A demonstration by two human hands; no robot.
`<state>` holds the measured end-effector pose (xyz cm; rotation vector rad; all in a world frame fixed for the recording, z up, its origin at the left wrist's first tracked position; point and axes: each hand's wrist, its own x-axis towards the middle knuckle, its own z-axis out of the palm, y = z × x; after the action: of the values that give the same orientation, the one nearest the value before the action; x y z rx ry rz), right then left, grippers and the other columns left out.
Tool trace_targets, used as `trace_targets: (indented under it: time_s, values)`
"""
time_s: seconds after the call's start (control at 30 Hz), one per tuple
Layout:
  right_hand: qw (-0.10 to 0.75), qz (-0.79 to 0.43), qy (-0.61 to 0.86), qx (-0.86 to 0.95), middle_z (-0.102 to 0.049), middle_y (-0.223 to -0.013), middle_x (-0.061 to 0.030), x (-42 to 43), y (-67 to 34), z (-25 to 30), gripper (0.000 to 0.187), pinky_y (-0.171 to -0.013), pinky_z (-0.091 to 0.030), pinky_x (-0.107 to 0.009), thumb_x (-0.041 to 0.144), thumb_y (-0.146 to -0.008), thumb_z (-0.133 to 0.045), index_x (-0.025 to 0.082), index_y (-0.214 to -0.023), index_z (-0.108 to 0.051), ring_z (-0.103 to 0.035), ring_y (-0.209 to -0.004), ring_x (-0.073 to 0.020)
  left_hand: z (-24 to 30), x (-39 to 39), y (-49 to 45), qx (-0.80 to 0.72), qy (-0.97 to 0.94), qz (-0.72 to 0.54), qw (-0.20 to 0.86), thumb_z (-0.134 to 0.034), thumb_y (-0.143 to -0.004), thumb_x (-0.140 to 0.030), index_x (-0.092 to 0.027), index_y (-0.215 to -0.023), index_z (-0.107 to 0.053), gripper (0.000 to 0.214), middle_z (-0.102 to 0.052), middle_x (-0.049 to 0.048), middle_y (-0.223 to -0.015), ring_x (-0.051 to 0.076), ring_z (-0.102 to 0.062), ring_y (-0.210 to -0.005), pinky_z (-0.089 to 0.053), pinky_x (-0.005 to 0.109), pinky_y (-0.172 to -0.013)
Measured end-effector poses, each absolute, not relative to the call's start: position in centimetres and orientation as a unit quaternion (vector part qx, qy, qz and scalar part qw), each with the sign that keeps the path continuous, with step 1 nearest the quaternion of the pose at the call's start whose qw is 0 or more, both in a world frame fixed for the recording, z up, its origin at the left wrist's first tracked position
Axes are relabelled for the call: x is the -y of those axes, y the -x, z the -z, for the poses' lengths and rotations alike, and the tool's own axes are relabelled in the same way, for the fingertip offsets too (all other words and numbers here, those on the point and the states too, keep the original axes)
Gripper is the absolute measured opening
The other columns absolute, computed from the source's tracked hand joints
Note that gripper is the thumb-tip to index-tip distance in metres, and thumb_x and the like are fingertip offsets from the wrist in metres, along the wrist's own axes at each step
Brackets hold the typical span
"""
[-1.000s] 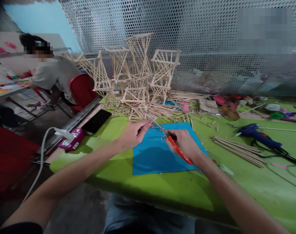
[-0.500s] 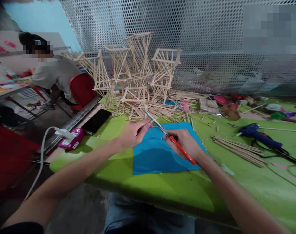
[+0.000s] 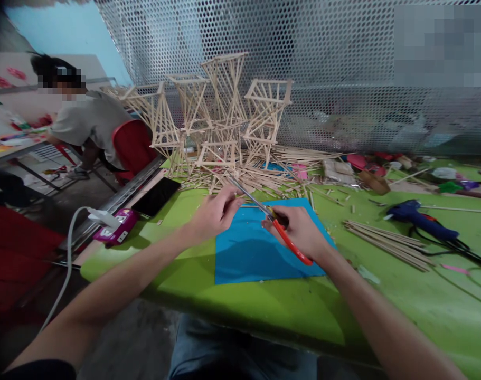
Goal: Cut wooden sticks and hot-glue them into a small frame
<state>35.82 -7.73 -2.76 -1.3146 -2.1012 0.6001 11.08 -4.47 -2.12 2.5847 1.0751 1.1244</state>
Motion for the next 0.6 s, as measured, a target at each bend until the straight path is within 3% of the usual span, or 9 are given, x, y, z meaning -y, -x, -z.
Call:
trace_targets:
  time_s: [0.2,0.37,0.6]
  values:
    - [0.312,-0.108,0.504,0.798,-0.051,-0.064,0.0044,7.4,-36.1,3.2,0.034,-0.057,-0.031,-0.028,0.041,-0.086,-0.072,0.023,-0.073,-0.046,-0.041,-0.058,-0.0128,3.0,4.5,-11.1,-0.342,-0.856,-0.383,0.052,-0.04,-0.108,-0.038,-0.018,-0.113,-0.067,0.034,-0.07,0.0014,-0.074,0.012,-0.054,-0.053,-0.037,0.024,-0.054]
    - [0.331,-0.045,0.494,0.803,-0.056,-0.073,0.0012,7.7,-35.9,3.1,0.03,-0.062,-0.037,-0.03,0.041,-0.084,-0.073,0.024,-0.08,-0.049,-0.05,-0.063,-0.0164,3.4,4.7,-10.9,-0.297,-0.856,-0.421,0.042,-0.042,-0.107,-0.034,-0.019,-0.119,-0.068,0.032,-0.076,0.0034,-0.087,0.01,-0.059,-0.056,-0.044,0.023,-0.056]
    - [0.383,-0.002,0.428,0.818,-0.064,-0.103,-0.0098,7.9,-35.6,2.9,0.03,-0.079,-0.051,-0.038,0.034,-0.082,-0.074,0.023,-0.106,-0.059,-0.063,-0.094,-0.0285,4.3,4.5,-11.4,-0.179,-0.847,-0.501,0.008,-0.047,-0.102,-0.025,-0.019,-0.11,-0.067,0.022,-0.076,0.0044,-0.089,0.013,-0.07,-0.073,-0.053,0.024,-0.065]
